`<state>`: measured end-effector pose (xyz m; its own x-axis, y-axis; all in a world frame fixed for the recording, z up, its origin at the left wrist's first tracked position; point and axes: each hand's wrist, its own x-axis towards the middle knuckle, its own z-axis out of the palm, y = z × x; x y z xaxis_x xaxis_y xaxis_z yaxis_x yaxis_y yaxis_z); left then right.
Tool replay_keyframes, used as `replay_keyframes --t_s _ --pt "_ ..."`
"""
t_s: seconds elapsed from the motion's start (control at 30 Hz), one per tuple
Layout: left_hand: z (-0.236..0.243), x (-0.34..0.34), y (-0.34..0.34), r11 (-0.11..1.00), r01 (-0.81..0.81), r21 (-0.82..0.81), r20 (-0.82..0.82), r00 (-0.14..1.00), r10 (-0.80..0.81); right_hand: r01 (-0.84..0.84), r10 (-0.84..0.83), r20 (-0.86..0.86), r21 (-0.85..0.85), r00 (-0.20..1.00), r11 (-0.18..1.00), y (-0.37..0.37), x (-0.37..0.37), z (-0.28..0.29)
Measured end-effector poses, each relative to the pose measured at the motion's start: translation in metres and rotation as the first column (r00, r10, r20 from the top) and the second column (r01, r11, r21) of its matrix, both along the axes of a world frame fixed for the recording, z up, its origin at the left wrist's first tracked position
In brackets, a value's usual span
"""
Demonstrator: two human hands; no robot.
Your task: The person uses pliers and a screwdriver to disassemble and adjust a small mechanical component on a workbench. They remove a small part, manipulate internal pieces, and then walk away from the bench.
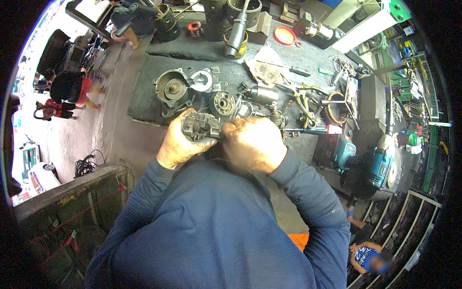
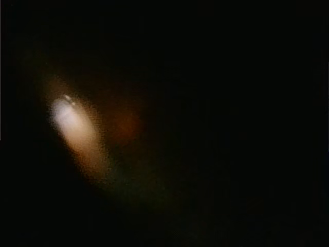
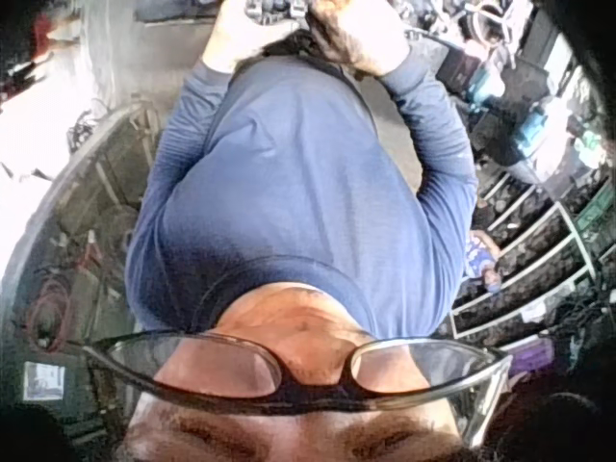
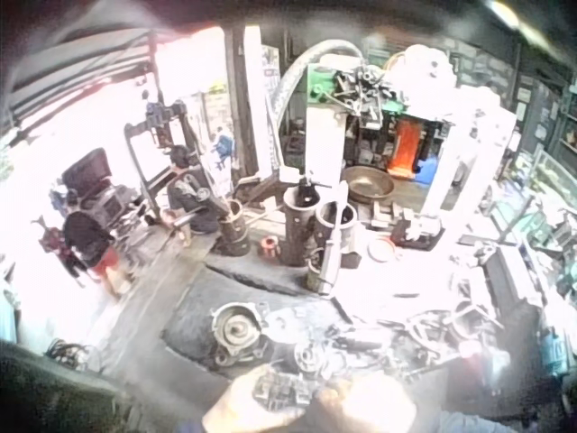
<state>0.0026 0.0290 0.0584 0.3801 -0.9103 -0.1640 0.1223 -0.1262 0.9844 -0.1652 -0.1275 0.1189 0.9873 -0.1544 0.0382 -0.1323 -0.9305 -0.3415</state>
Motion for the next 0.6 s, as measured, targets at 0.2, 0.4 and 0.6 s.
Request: replay_keyframes --t_s 0.2,0.4,0.6 --pt "0.012 0.002 0.0 0.992 0.114 0.053 0.026 0.993 -0.115 -0.155 0.156 0.018 0.266 0.988 0.952 -0.02 -0.004 -0.017" --pt "0.016 0.001 -0.003 0.996 0.081 0.03 0.02 0.996 -0.082 -0.148 0.162 -0.044 0.225 0.986 0.963 -0.017 -0.006 -0.006" --pt "0.014 0.001 -0.003 0.999 0.032 -0.016 -0.057 0.998 -0.033 -0.032 0.04 0.12 -0.069 0.992 0.997 0.001 -0.014 -0.01"
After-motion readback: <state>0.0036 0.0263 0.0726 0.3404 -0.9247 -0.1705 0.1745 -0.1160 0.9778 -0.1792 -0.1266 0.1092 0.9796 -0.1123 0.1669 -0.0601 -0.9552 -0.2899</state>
